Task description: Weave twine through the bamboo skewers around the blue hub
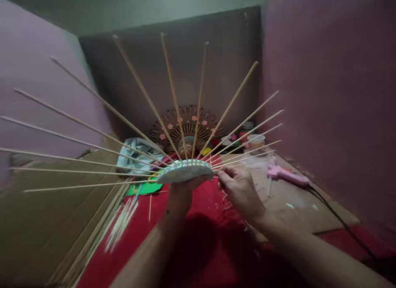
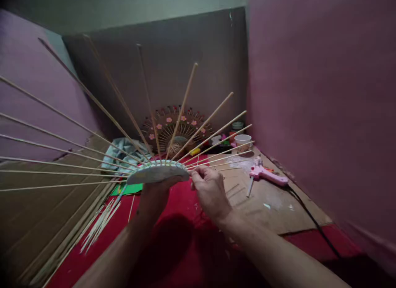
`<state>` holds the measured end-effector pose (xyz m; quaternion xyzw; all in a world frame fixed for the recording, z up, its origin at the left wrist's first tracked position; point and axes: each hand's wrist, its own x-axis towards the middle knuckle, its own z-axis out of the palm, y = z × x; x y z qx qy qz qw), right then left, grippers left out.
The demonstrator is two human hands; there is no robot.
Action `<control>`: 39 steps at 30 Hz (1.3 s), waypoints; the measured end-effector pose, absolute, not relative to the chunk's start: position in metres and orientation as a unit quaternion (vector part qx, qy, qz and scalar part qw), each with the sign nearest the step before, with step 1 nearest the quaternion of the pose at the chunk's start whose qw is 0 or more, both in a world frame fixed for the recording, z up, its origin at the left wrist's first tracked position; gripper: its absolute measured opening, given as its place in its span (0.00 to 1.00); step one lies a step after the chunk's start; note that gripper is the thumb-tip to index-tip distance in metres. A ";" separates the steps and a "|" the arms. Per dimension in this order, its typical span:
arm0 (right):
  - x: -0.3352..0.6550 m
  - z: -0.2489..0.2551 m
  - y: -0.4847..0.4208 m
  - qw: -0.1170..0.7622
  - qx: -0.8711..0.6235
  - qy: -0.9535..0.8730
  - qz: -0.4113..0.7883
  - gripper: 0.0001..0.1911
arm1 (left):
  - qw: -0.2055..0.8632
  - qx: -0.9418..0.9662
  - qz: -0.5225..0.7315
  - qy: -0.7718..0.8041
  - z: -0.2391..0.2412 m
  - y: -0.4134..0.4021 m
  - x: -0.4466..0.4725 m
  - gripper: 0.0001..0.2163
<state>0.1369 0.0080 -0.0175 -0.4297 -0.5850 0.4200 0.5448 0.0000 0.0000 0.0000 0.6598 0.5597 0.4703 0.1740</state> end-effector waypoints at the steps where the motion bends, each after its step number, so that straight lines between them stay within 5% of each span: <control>1: 0.137 -0.020 0.008 0.547 -0.431 -0.597 0.398 0.13 | 0.173 0.661 0.475 0.554 -0.003 0.002 -0.002 0.15; 15: 0.134 -0.030 0.010 0.563 -0.433 -0.668 0.223 0.10 | 0.244 0.634 0.541 0.496 -0.018 0.009 -0.009 0.06; 28: 0.131 -0.023 0.001 0.587 -0.389 -0.678 0.210 0.10 | -0.046 0.730 0.457 0.506 -0.048 0.024 -0.041 0.09; 39: 0.129 -0.025 -0.004 0.624 -0.372 -0.634 0.264 0.08 | 0.015 0.759 0.427 0.491 -0.041 0.018 -0.033 0.10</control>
